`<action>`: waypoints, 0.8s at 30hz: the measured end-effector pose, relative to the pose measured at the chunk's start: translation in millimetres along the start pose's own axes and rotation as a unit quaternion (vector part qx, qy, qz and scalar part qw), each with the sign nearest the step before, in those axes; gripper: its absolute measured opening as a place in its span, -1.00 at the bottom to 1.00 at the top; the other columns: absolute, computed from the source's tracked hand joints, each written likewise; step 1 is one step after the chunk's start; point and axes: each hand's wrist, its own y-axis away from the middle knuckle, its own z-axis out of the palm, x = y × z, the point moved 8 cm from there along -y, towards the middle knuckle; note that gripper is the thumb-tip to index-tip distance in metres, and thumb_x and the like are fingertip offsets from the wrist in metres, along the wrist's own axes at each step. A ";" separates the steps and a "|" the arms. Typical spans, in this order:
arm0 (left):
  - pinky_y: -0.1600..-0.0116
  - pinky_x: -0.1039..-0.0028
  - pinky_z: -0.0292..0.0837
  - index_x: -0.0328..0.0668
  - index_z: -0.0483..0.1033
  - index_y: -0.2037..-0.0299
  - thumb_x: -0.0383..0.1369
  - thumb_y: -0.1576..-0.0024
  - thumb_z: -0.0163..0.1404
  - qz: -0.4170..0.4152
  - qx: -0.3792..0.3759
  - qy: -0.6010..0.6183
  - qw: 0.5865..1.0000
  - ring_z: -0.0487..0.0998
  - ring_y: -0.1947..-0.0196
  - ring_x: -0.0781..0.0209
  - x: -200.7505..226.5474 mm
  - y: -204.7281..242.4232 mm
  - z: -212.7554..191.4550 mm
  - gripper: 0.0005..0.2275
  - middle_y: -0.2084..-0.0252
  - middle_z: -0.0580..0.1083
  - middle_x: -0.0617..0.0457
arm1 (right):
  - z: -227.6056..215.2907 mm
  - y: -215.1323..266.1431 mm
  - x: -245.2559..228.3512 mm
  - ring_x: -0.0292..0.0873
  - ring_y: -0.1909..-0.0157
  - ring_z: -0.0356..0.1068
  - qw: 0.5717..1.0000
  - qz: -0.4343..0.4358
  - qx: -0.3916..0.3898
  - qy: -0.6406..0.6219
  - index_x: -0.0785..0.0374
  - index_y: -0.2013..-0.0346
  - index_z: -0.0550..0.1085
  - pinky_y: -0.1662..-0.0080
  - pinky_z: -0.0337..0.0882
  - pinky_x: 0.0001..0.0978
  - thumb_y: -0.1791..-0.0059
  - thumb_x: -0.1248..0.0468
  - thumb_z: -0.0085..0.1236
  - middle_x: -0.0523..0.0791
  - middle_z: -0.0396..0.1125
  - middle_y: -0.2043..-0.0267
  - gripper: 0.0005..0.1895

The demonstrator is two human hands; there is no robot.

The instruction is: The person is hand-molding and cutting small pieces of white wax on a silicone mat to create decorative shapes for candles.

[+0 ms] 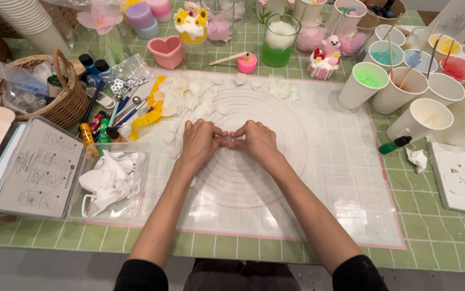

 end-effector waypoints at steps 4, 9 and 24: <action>-0.04 0.28 0.16 -0.10 0.75 0.32 -0.41 0.12 0.29 -0.007 -0.018 -0.001 1.000 0.52 0.20 0.17 -1.7 -3.9 2.6 -0.84 0.42 0.61 0.01 | -0.8 -1.3 -1.1 -0.07 0.24 0.53 1.000 0.011 -0.016 0.002 0.01 0.24 0.70 0.20 0.44 -0.16 0.28 0.04 0.50 -0.06 0.54 0.31 -0.64; -0.02 0.30 0.15 -0.10 0.75 0.32 -0.43 0.10 0.27 -0.009 -0.031 0.003 0.999 0.54 0.19 0.19 3.2 -4.0 0.1 -0.86 0.38 0.64 0.04 | 0.3 -2.8 -3.1 -0.06 0.25 0.52 1.000 -0.009 0.002 0.010 0.10 0.29 0.69 0.21 0.43 -0.16 0.29 0.07 0.51 -0.05 0.53 0.37 -0.65; 0.05 0.22 0.49 -0.12 0.71 0.31 -0.39 0.16 0.31 -0.032 -0.068 -0.011 0.997 0.63 0.21 -0.06 -3.4 -14.2 7.7 -0.80 0.33 0.60 -0.13 | -0.3 12.9 -8.8 -0.04 0.33 0.52 0.998 -0.026 0.035 0.054 0.00 0.14 0.68 0.28 0.45 -0.15 0.16 0.05 0.40 -0.04 0.52 0.38 -0.68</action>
